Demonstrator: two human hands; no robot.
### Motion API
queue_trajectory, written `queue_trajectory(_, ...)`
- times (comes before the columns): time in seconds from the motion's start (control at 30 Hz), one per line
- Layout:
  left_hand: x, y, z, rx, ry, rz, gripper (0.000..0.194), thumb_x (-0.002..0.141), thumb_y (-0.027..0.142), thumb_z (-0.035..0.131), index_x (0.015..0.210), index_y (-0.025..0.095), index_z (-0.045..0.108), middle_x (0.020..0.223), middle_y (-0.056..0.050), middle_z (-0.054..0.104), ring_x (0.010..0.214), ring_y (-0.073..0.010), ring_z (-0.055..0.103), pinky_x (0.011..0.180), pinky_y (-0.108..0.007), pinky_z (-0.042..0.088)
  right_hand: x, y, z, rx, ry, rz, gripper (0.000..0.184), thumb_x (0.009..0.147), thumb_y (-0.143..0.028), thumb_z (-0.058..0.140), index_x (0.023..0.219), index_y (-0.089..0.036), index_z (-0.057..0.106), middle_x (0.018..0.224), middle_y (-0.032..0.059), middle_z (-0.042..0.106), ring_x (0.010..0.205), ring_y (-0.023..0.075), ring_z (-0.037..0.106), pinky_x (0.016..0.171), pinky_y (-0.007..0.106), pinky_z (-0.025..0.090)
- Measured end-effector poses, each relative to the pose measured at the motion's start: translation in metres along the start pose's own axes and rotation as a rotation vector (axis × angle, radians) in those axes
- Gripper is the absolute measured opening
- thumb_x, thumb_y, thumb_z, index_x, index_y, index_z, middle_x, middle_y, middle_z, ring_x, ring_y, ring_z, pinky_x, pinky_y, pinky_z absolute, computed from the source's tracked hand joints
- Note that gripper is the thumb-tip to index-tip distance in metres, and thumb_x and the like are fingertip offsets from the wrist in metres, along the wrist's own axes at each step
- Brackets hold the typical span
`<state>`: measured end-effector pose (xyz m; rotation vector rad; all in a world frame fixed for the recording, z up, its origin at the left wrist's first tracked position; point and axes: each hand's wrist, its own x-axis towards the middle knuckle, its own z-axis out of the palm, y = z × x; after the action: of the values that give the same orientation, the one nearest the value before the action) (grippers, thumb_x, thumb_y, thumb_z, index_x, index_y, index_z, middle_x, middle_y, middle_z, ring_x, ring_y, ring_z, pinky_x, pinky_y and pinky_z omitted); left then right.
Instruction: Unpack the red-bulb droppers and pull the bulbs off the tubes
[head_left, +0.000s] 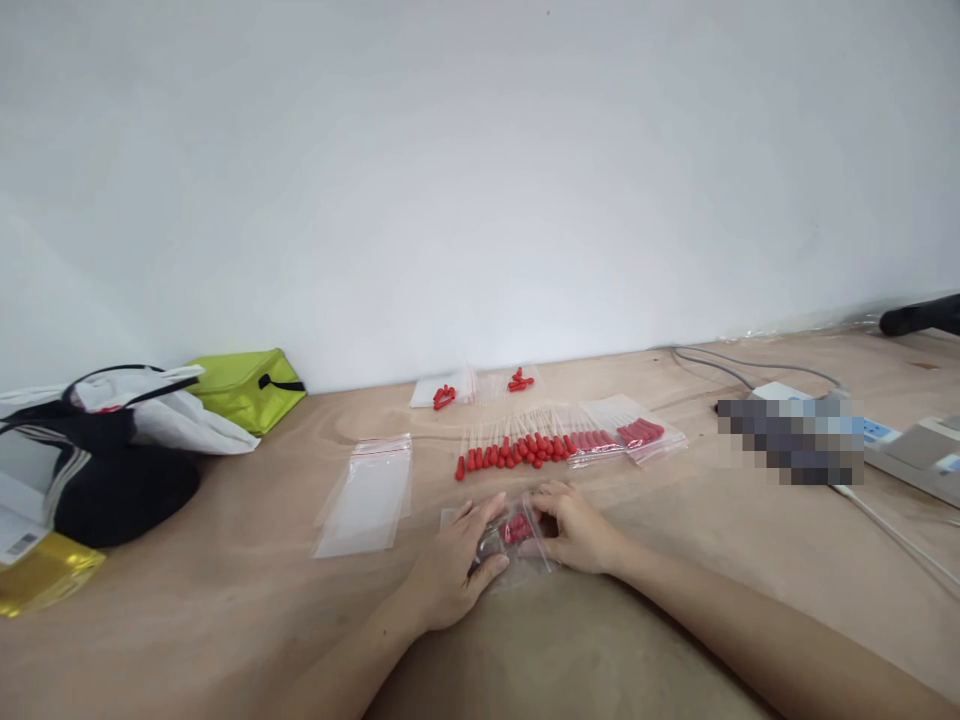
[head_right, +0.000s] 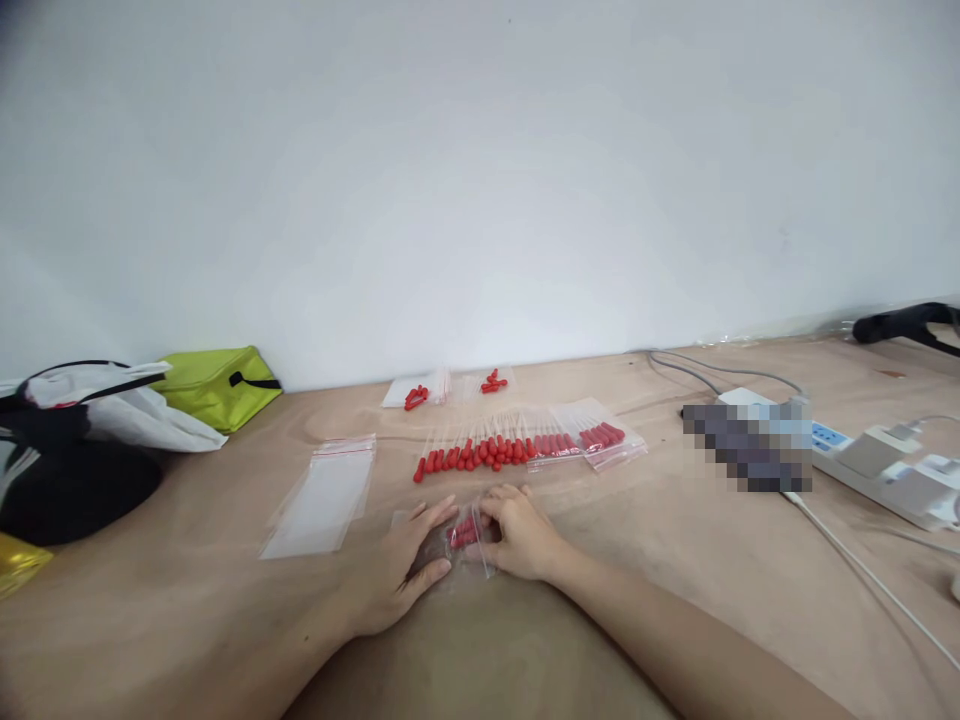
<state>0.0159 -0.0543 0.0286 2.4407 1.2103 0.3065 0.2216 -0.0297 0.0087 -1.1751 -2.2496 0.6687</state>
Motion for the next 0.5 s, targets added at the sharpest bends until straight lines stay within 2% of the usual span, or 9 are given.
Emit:
queue_trajectory(0.1,-0.001,-0.001,-0.001,0.006,-0.008,-0.009,0.057,0.084,0.031,0.042,0.134,0.022,0.018,0.136,-0.004,0.037,0.126,-0.0186,0.030,0.106,-0.044,0.021,-0.001,0.000,-0.002,0.006,0.000,-0.039,0.019,0.064,-0.030,0.067,0.069,-0.017,0.054,0.074,0.0000,0.054,0.076,0.0154,0.049,0.069,0.028,0.035)
queue_trajectory(0.2,-0.001,-0.002,-0.002,0.050,-0.038,0.006,0.055,0.085,0.033,0.040,0.135,0.021,0.019,0.138,-0.005,0.033,0.127,-0.0183,0.028,0.107,-0.042,0.019,-0.004,0.003,-0.004,0.158,0.013,-0.032,0.015,0.065,-0.021,0.063,0.070,-0.017,0.049,0.067,-0.0024,0.051,0.064,0.0105,0.046,0.059,0.022,0.035)
queue_trajectory(0.3,-0.002,-0.004,-0.003,0.110,-0.091,0.060,0.051,0.088,0.038,0.034,0.135,0.025,0.020,0.140,-0.003,0.027,0.129,-0.0196,0.022,0.107,-0.044,0.018,-0.008,0.009,-0.007,0.311,-0.036,0.021,0.012,0.067,-0.018,0.059,0.074,-0.017,0.049,0.062,-0.0046,0.047,0.055,0.0078,0.042,0.051,0.019,0.034)
queue_trajectory(0.4,-0.003,-0.005,-0.003,0.165,-0.130,0.087,0.048,0.089,0.042,0.029,0.135,0.031,0.019,0.143,-0.001,0.018,0.131,-0.0215,0.015,0.106,-0.046,0.016,-0.010,0.018,-0.014,0.407,-0.091,0.066,0.013,0.068,-0.021,0.061,0.076,-0.017,0.053,0.060,-0.0046,0.049,0.054,0.0071,0.042,0.051,0.019,0.034)
queue_trajectory(0.5,-0.004,-0.005,-0.003,0.198,-0.161,0.071,0.048,0.089,0.044,0.027,0.135,0.034,0.016,0.144,-0.001,0.011,0.132,-0.0228,0.009,0.105,-0.048,0.016,-0.008,0.030,-0.031,0.530,-0.156,0.112,0.020,0.066,-0.031,0.065,0.075,-0.015,0.056,0.062,-0.0027,0.053,0.055,0.0072,0.045,0.051,0.020,0.035)
